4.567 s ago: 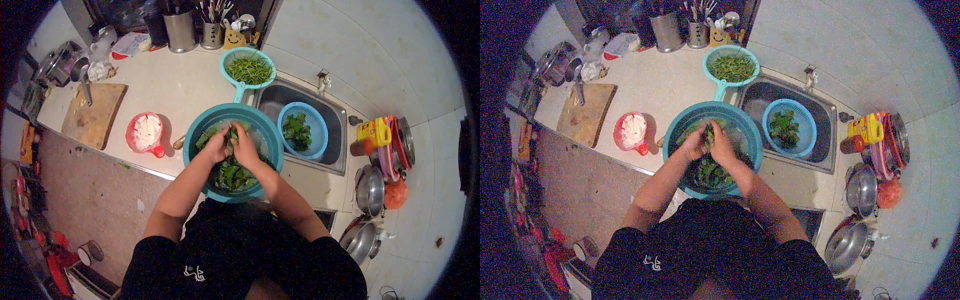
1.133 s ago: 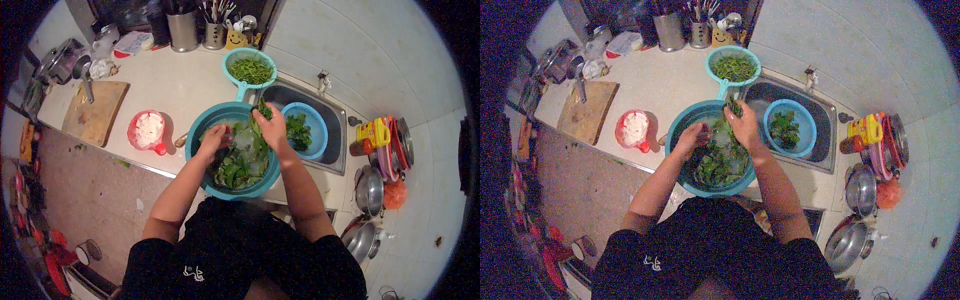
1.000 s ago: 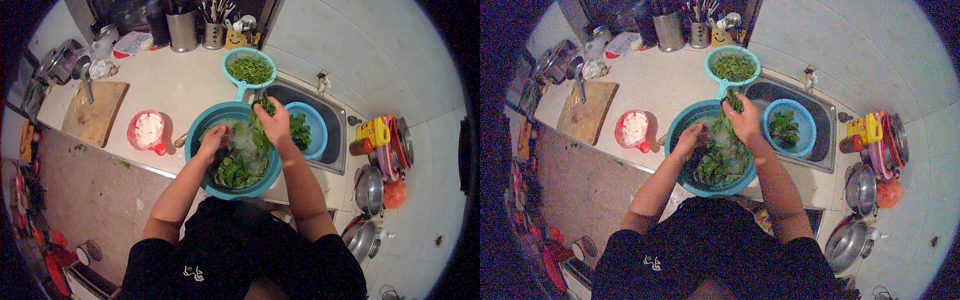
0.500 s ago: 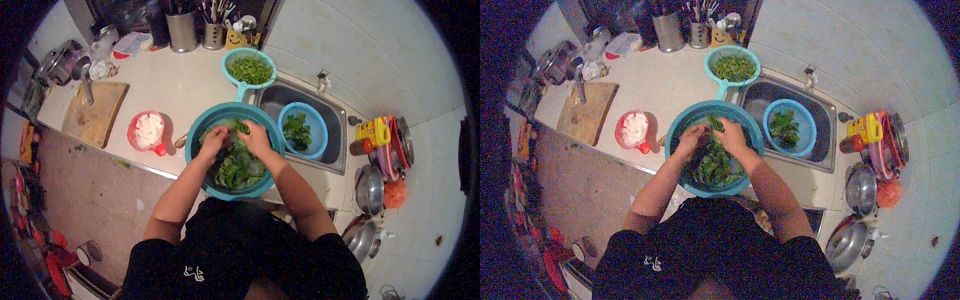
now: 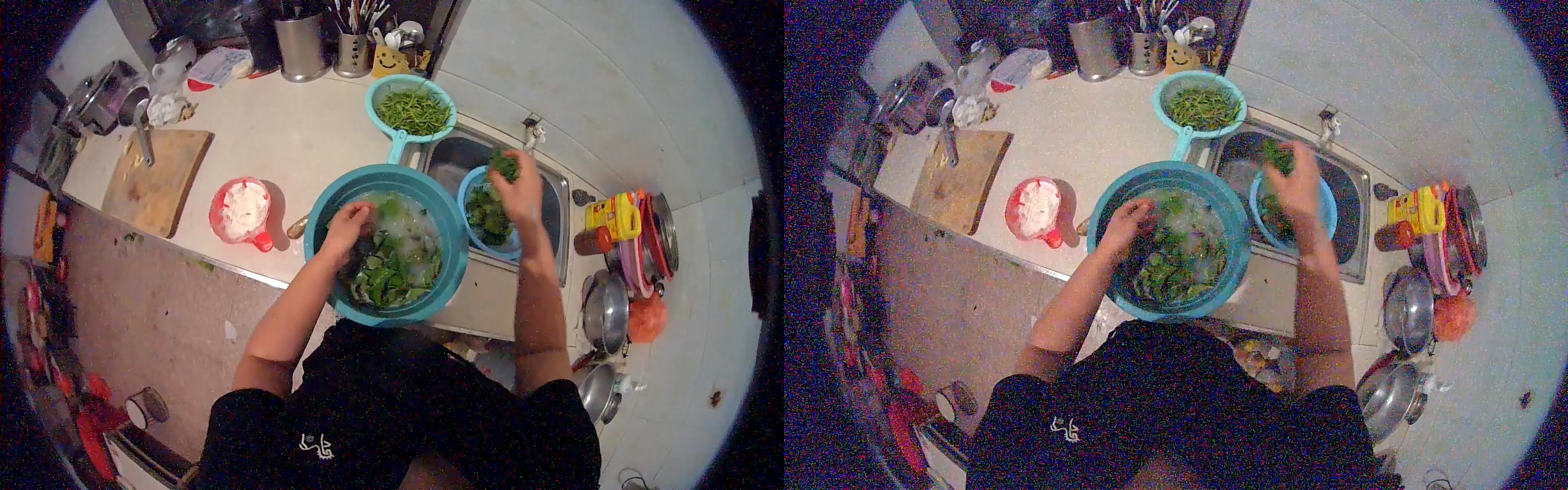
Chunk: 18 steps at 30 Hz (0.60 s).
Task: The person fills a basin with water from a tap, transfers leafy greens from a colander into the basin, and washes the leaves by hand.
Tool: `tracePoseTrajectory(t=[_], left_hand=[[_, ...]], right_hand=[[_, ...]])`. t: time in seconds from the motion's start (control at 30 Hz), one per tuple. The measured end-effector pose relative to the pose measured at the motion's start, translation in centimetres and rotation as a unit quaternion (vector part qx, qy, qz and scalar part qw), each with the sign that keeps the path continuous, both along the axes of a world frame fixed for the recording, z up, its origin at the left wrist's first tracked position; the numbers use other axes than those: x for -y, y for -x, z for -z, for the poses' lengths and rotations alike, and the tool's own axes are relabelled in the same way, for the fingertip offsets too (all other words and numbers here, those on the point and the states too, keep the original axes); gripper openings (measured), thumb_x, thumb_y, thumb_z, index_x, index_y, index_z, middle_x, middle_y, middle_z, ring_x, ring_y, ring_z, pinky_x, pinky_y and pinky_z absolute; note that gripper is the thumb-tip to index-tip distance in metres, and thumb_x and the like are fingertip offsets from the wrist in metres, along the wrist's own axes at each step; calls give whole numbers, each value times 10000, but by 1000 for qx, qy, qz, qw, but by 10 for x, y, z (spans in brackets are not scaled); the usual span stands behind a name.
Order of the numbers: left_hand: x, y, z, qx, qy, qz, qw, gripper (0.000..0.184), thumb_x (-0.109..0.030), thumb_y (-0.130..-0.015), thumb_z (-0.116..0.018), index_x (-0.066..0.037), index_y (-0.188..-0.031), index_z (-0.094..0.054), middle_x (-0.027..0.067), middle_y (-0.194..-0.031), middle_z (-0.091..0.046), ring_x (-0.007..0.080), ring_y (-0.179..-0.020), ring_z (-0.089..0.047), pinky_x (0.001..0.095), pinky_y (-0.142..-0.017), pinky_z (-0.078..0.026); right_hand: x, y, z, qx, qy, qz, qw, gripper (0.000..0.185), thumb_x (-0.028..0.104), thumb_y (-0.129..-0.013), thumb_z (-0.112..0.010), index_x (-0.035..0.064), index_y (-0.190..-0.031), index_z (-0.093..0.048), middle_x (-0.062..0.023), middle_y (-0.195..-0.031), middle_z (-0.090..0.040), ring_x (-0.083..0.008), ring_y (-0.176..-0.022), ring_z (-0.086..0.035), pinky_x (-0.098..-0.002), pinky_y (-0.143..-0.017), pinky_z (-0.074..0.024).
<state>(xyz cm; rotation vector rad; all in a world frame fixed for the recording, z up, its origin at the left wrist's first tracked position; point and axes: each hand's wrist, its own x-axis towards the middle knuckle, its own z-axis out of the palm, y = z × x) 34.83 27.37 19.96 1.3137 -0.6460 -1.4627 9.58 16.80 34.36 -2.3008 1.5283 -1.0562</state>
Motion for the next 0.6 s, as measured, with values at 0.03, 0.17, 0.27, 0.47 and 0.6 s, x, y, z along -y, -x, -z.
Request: tracePoseTrajectory(t=[0.03,0.17,0.27,0.47,0.6], left_hand=[[0,0,0,0,1,0,1000,250,-214,-846,-455,-52,-1033,-492,40,-959,-540,153,-852,-523,277,-694,-421],[-1,1,1,13,5,-17,1000,217,-190,-841,-459,-62,-1008,-510,18,-877,-532,114,-793,-498,246,-671,-415],[0,3,0,24,9,-4,1000,216,-186,-839,-461,-63,-1010,-508,22,-883,-529,117,-802,-496,249,-677,-417],[2,4,4,64,12,19,998,219,-189,-835,-466,-63,-1009,-510,29,-899,-518,119,-803,-493,256,-685,-422],[2,6,5,91,16,30,995,216,-183,-832,-473,-62,-1006,-514,30,-901,-516,121,-804,-494,255,-679,-430]], right_hand=[[8,14,-4,-37,9,23,999,331,150,-641,-649,80,-923,-491,-169,-942,-501,-320,-870,-498,-379,-747,-412],[43,62,-1,-89,16,72,993,355,162,-640,-658,54,-934,-490,-159,-996,-454,-334,-902,-465,-388,-762,-400],[71,96,27,-136,-10,82,987,470,188,-618,-686,56,-1019,-480,-172,-1072,-444,-344,-960,-451,-393,-807,-386],[98,144,82,-213,-181,50,959,616,172,-589,-728,49,-1129,-458,-150,-1102,-497,-283,-1015,-473,-330,-869,-368],[110,162,97,-248,-104,66,961,435,44,-651,-630,105,-1066,-515,-131,-876,-587,-292,-800,-560,-339,-709,-438]])
